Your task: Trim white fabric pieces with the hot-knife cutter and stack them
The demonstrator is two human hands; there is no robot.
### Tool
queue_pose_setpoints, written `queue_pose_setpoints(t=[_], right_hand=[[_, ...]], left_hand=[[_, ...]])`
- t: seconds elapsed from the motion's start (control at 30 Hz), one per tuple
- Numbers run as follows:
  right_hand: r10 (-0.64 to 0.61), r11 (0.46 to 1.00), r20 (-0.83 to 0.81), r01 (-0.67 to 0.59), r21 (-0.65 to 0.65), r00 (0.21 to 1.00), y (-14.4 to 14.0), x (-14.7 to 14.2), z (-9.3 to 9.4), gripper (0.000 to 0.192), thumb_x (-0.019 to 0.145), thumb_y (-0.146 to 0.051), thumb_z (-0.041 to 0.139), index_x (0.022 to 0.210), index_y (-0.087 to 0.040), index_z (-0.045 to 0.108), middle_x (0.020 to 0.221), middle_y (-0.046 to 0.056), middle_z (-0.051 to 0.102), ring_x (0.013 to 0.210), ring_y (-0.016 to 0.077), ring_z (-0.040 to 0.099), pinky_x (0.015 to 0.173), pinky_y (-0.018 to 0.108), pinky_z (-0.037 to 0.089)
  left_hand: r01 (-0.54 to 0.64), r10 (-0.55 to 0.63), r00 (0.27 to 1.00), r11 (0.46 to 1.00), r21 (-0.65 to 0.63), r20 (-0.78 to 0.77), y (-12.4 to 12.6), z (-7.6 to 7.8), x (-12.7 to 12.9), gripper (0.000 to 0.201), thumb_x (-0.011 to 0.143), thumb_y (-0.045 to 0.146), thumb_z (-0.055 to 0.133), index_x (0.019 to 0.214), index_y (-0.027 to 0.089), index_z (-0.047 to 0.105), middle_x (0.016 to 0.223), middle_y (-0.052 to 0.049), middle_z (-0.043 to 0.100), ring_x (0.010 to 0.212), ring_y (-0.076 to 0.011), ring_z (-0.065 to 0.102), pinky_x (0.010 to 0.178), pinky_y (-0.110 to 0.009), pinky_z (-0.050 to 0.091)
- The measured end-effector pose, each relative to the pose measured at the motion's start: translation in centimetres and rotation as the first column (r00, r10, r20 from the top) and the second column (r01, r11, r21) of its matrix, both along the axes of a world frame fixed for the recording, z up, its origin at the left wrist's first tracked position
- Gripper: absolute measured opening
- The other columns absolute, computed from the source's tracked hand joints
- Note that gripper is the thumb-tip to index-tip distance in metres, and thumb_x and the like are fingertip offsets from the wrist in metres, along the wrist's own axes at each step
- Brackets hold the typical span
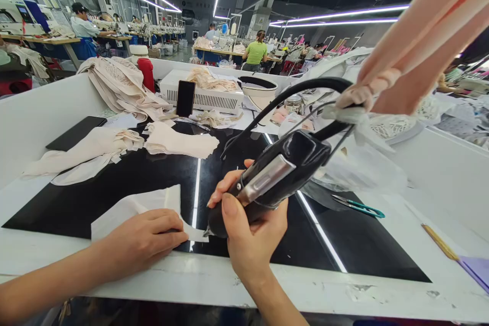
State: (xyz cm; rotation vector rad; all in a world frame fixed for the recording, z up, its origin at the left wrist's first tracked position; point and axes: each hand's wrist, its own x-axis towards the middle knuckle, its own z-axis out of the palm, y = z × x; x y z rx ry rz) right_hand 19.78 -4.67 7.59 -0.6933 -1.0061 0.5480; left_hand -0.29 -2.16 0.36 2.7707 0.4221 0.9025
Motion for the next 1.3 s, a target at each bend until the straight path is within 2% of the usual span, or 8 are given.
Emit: queue_pose_setpoints(t=[0.13,0.4,0.67,0.9,1.17,1.3], right_hand=[[0.029,0.999,-0.054,-0.028,0.022,0.998,1.0,-1.0,-0.2,0.039,0.086,-0.037,0.091,0.117,-0.028,0.069,0.080,-0.005,0.072,0.058,0.0133,0.067,0.049,0.025,0.058],[0.052,0.999,-0.031,-0.052,0.009,0.998,1.8,-1.8,-0.9,0.039,0.087,-0.037,0.090,0.118,-0.030,0.068,0.080,-0.006,0.072,0.057,0.0117,0.067,0.053,0.024,0.061],[0.052,0.999,0.000,-0.052,-0.011,0.999,1.5,-1.6,-0.6,0.031,0.091,-0.025,0.083,0.118,-0.031,0.069,0.082,-0.006,0.072,0.059,0.0114,0.067,0.055,0.025,0.062],[-0.001,1.000,0.007,0.001,-0.012,1.000,1.0,-0.5,-0.6,0.035,0.090,-0.034,0.087,0.119,-0.029,0.068,0.081,-0.005,0.071,0.059,0.0133,0.066,0.052,0.027,0.061],[0.003,1.000,0.024,-0.002,-0.031,1.000,1.0,-0.6,-0.6,0.032,0.092,-0.032,0.084,0.119,-0.030,0.067,0.081,-0.005,0.071,0.059,0.0131,0.066,0.053,0.027,0.060],[0.017,1.000,-0.022,-0.017,-0.020,1.000,0.7,-0.9,-0.4,0.035,0.090,-0.040,0.087,0.117,-0.030,0.067,0.080,-0.005,0.070,0.059,0.0140,0.066,0.049,0.026,0.057]], left_hand=[[0.010,-0.010,1.000,1.000,0.011,0.010,0.1,-0.2,0.0,0.021,0.109,0.005,0.053,0.114,0.014,0.071,0.101,-0.007,0.072,0.092,-0.0194,0.070,0.089,-0.030,0.061],[0.012,-0.014,0.999,0.998,0.054,0.037,0.1,-0.5,0.3,0.022,0.111,0.007,0.051,0.114,0.012,0.072,0.103,-0.008,0.074,0.094,-0.0202,0.070,0.092,-0.031,0.062],[0.011,-0.012,0.999,0.999,0.033,0.045,0.1,-0.6,0.3,0.024,0.114,0.011,0.048,0.114,0.013,0.072,0.103,-0.007,0.074,0.094,-0.0205,0.070,0.090,-0.031,0.062],[0.008,-0.010,0.999,0.999,0.040,0.048,0.1,-0.6,0.3,0.024,0.113,0.009,0.048,0.111,0.013,0.072,0.101,-0.007,0.073,0.091,-0.0213,0.069,0.087,-0.032,0.061],[0.004,-0.006,0.999,0.999,0.031,0.040,0.0,-0.3,0.0,0.023,0.112,0.007,0.049,0.111,0.013,0.071,0.100,-0.007,0.073,0.093,-0.0207,0.069,0.089,-0.032,0.062],[0.014,-0.014,0.999,1.000,0.027,0.029,0.1,-0.2,0.0,0.023,0.112,0.007,0.049,0.113,0.014,0.071,0.101,-0.007,0.073,0.094,-0.0200,0.071,0.090,-0.031,0.062]])
